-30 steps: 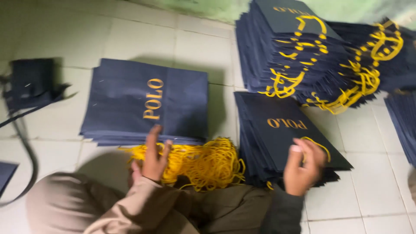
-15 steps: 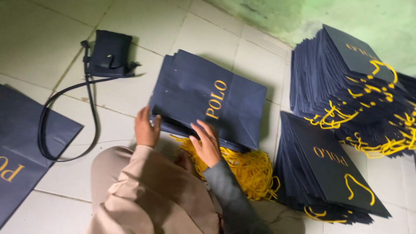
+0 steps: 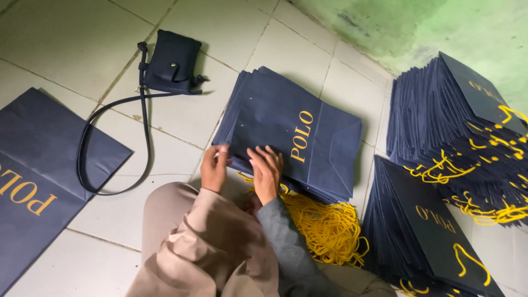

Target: The person sits on the floor attaching yellow cord handles to navy paper shopping bags. They thread a cord end through the punched holes on a bag, knot the ends to secure the handle, then place the finished bag onto a growing stack and take the next bag.

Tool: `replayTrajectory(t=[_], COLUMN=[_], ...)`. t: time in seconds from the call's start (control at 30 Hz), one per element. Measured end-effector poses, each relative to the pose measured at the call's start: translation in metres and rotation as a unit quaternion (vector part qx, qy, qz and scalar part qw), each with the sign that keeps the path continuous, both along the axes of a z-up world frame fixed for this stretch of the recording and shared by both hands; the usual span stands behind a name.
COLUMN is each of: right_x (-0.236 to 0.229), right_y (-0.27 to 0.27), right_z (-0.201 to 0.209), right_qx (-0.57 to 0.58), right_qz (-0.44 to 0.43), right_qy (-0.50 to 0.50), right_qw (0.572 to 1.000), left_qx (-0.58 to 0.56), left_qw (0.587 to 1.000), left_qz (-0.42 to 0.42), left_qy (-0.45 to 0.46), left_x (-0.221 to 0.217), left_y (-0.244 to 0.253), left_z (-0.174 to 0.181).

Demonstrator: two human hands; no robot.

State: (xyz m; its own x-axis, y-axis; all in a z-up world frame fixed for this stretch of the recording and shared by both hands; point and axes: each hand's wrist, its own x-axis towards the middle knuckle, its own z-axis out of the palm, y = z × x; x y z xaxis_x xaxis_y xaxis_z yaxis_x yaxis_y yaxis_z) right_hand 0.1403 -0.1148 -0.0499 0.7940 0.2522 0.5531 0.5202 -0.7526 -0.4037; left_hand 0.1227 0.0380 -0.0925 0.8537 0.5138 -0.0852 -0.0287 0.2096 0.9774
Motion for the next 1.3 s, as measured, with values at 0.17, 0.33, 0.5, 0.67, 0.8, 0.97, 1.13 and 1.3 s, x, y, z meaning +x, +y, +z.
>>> replayTrajectory(t=[0.17,0.33,0.5,0.67,0.8,0.97,1.13,1.3], right_x=[-0.017,-0.023,-0.044,-0.055,-0.066,-0.086,-0.121,-0.123], right_y=[-0.013,-0.026,-0.035,-0.082,-0.151,-0.239,-0.241,-0.205], right_z=[0.021,0.035,0.086,0.111,0.108,0.036,-0.018,-0.028], right_qx=[0.073,0.034,0.133,0.144,0.101,0.086,0.287,0.519], right_qz=[0.066,0.097,0.152,0.21,0.167,-0.073,-0.194,-0.115], right_qy=[0.016,-0.021,-0.034,-0.061,-0.043,0.1,0.192,0.221], right_qw=[0.995,0.994,0.979,0.965,0.98,0.989,0.918,0.818], left_qx=[-0.215,-0.257,-0.36,-0.357,-0.344,-0.287,-0.18,-0.044], left_qw=[0.976,0.964,0.923,0.925,0.933,0.946,0.966,0.979], left_qz=[0.0,-0.07,-0.138,-0.129,-0.094,-0.123,-0.162,-0.175], left_qy=[0.027,0.01,-0.01,0.03,0.04,0.082,0.094,0.1], left_x=[0.003,-0.02,-0.05,-0.062,-0.065,-0.051,-0.053,-0.061], left_y=[0.001,-0.007,-0.014,-0.014,-0.014,-0.036,-0.06,-0.062], left_z=[-0.013,0.016,0.047,0.075,0.056,-0.032,-0.04,-0.02])
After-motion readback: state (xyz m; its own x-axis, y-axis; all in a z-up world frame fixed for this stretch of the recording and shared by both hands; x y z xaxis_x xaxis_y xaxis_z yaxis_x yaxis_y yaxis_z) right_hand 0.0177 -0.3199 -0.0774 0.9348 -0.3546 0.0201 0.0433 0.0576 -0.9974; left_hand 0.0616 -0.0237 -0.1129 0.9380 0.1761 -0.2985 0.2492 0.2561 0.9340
